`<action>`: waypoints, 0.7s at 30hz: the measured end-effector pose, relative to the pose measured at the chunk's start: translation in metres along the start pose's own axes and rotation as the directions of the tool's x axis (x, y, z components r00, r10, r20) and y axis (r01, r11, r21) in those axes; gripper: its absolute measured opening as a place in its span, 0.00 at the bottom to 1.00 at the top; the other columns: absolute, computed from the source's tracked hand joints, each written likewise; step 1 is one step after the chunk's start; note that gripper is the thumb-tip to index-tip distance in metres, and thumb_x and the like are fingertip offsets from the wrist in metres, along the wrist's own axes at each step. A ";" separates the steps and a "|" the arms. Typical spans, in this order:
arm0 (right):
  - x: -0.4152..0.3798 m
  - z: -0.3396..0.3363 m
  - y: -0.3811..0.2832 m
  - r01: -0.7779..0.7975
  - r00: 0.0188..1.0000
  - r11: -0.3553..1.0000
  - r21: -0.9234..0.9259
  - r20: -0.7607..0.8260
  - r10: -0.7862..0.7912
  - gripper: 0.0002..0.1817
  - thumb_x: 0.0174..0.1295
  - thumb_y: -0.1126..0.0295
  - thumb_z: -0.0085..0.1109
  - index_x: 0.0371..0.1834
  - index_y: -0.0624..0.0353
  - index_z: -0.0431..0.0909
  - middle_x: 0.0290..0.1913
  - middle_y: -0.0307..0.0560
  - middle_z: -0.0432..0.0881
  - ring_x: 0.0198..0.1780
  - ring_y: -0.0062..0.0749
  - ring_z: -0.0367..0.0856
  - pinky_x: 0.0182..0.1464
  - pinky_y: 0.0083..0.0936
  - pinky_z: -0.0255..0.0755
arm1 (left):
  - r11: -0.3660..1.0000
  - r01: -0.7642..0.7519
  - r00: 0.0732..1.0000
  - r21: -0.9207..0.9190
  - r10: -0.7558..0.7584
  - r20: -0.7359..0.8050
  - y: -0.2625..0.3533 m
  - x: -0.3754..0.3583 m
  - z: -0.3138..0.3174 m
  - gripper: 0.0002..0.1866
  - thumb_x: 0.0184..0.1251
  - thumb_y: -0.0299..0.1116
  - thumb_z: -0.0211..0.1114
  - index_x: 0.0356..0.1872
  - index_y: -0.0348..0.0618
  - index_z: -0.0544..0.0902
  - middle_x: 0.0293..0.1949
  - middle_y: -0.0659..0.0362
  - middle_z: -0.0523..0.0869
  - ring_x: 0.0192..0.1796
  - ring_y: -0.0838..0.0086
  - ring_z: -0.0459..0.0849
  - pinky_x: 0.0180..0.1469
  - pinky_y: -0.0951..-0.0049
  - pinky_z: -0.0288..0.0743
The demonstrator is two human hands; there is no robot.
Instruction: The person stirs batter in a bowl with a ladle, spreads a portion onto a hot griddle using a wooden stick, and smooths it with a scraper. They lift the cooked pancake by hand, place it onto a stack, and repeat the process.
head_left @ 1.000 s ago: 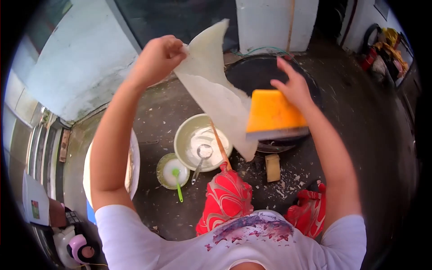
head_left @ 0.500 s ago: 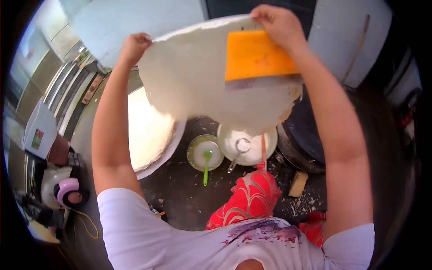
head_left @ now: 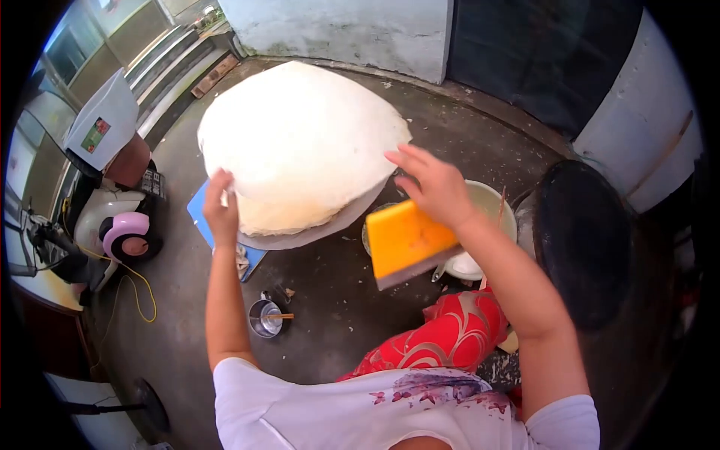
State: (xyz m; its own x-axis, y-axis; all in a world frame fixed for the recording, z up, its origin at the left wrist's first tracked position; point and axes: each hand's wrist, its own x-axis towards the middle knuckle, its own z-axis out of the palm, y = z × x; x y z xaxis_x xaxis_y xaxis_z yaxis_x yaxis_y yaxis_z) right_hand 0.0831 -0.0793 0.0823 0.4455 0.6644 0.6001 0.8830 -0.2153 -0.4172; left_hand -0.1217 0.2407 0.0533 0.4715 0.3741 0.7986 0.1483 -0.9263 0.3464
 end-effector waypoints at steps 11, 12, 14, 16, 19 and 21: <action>-0.119 -0.095 0.105 -0.641 0.756 0.767 -0.020 -0.185 0.628 0.19 0.52 0.73 0.58 0.50 0.52 0.75 0.42 0.48 0.80 0.43 0.26 0.78 0.44 0.19 0.69 | 0.960 0.199 0.942 0.198 -0.243 0.231 -0.102 -0.085 0.035 0.06 0.47 0.20 0.55 0.29 0.38 0.77 0.35 0.47 0.79 0.48 0.53 0.76 0.48 0.63 0.70; -0.131 -0.103 0.117 -0.667 0.730 0.745 -0.009 -0.211 0.650 0.17 0.54 0.72 0.57 0.50 0.55 0.75 0.42 0.47 0.81 0.42 0.28 0.78 0.44 0.20 0.69 | 0.939 0.255 0.884 0.232 -0.324 0.338 -0.099 -0.080 0.032 0.07 0.47 0.20 0.55 0.29 0.38 0.77 0.36 0.47 0.79 0.49 0.53 0.75 0.49 0.62 0.69; -0.153 -0.110 0.139 -0.717 0.646 0.693 0.076 -0.299 0.702 0.15 0.59 0.65 0.54 0.47 0.61 0.76 0.41 0.44 0.81 0.42 0.29 0.78 0.43 0.21 0.69 | 0.910 0.307 0.804 0.278 -0.404 0.436 -0.095 -0.076 0.029 0.07 0.46 0.20 0.55 0.28 0.38 0.78 0.38 0.46 0.79 0.50 0.53 0.74 0.51 0.62 0.68; -0.156 -0.116 0.135 -0.851 0.368 0.417 0.320 -0.201 0.908 0.16 0.61 0.62 0.52 0.46 0.62 0.76 0.42 0.44 0.80 0.43 0.29 0.78 0.44 0.21 0.68 | 0.861 0.042 0.878 0.506 -0.274 0.393 -0.082 -0.081 0.032 0.09 0.46 0.21 0.55 0.31 0.40 0.79 0.41 0.47 0.78 0.53 0.53 0.72 0.54 0.59 0.65; -0.135 -0.103 0.098 -0.802 0.119 -0.002 0.598 0.162 0.980 0.20 0.63 0.57 0.48 0.45 0.63 0.75 0.44 0.43 0.79 0.46 0.29 0.76 0.48 0.20 0.66 | 0.942 0.039 0.930 0.334 -0.157 0.332 -0.013 -0.080 0.036 0.19 0.46 0.29 0.59 0.43 0.45 0.77 0.50 0.49 0.74 0.58 0.52 0.66 0.58 0.59 0.61; -0.140 -0.077 0.106 -0.623 0.422 -0.066 0.780 0.405 0.811 0.20 0.62 0.57 0.49 0.49 0.62 0.72 0.48 0.45 0.77 0.51 0.29 0.73 0.55 0.24 0.62 | 0.982 0.092 0.916 0.164 -0.148 0.373 -0.007 -0.091 0.039 0.25 0.45 0.33 0.61 0.50 0.47 0.74 0.54 0.50 0.72 0.59 0.52 0.64 0.59 0.59 0.60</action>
